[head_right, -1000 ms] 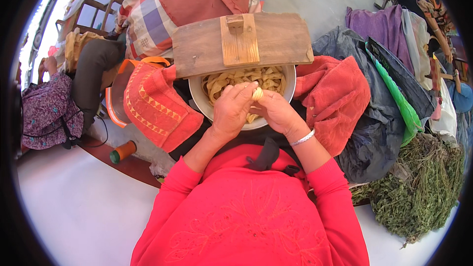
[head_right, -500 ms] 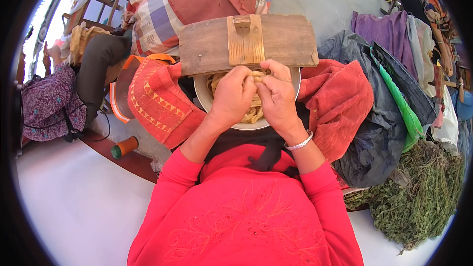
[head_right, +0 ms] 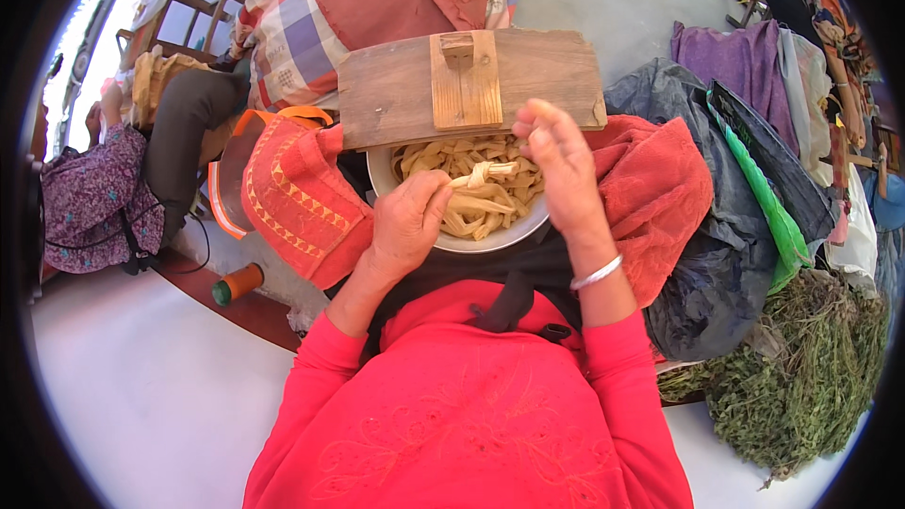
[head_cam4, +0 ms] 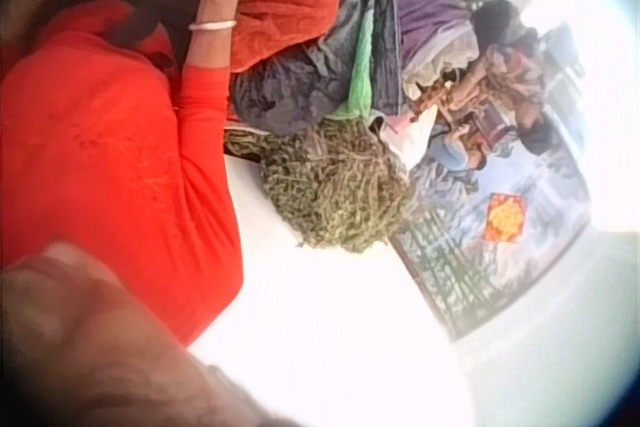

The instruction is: The person processes strips of dough by hand, pulling and twisting them while using a wooden tool to organize them in a bowl.

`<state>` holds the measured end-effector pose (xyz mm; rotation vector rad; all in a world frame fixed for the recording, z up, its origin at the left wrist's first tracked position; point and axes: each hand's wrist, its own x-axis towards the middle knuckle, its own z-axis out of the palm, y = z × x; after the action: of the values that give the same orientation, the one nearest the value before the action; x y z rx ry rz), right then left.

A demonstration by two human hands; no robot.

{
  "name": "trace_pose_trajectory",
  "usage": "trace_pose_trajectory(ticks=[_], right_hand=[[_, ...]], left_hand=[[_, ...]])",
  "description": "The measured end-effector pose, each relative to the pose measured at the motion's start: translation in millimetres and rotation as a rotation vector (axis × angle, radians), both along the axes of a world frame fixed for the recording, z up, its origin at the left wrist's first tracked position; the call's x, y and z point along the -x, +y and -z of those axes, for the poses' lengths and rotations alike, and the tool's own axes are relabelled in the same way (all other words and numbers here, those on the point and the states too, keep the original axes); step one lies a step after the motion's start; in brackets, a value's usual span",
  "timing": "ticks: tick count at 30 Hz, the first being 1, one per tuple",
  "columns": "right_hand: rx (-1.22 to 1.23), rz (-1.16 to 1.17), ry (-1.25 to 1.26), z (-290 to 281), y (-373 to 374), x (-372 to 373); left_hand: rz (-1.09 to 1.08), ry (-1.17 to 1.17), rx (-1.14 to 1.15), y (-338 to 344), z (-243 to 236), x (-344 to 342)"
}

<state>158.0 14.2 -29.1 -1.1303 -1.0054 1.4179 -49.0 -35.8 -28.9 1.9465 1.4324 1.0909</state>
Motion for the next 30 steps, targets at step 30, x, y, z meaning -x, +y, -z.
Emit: trace_pose_trajectory(ticks=[30], right_hand=[[-0.028,-0.595,-0.561,-46.6,29.4,-5.8]], left_hand=[[0.298,-0.415,0.607,59.9,-6.3,19.2]])
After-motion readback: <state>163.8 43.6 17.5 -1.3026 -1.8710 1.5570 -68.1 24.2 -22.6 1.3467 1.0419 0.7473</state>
